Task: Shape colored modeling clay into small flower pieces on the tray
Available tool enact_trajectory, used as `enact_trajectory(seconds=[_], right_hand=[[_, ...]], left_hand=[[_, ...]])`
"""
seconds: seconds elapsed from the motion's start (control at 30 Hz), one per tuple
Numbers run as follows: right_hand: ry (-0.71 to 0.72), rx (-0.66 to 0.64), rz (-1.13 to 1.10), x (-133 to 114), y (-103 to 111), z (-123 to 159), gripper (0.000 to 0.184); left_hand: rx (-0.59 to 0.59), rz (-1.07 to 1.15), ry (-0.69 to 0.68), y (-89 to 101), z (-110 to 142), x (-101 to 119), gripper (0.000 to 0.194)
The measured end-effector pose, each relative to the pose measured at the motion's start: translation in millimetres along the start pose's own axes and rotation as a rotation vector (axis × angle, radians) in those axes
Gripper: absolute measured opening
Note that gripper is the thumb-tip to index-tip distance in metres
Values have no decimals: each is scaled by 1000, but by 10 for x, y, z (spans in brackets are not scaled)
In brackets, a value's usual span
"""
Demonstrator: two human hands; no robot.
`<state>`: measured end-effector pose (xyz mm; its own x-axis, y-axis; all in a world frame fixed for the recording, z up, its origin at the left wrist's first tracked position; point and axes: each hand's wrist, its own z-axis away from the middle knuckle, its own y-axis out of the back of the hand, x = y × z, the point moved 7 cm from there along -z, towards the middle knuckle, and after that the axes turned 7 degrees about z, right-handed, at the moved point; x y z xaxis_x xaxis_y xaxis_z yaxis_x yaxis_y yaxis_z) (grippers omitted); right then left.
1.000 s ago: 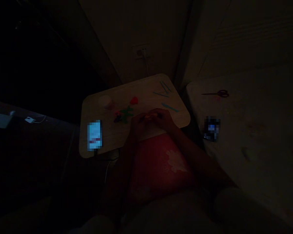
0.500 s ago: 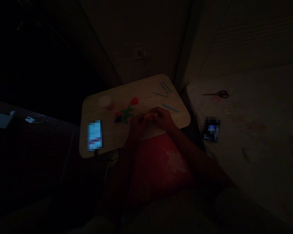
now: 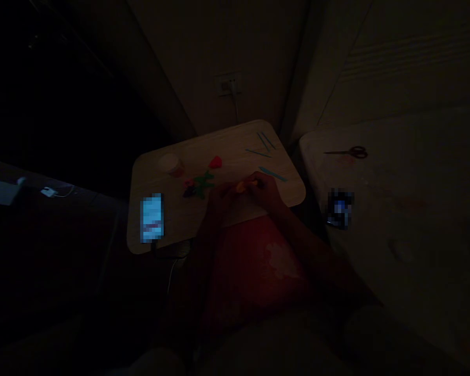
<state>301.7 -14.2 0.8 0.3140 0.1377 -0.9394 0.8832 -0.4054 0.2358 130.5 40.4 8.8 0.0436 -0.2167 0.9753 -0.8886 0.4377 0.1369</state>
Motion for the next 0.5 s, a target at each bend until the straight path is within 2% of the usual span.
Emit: enact_trajectory(seconds=[0.23, 0.37, 0.5], right_hand=[[34, -74, 47, -71, -24, 26, 21], [60, -160, -16, -81, -60, 50, 24], [77, -170, 1, -96, -75, 62, 27]], left_hand=[[-24, -23, 12, -95, 23, 84, 42], [-27, -114, -50, -111, 24, 93, 37], [14, -173, -58, -77, 15, 59, 29]])
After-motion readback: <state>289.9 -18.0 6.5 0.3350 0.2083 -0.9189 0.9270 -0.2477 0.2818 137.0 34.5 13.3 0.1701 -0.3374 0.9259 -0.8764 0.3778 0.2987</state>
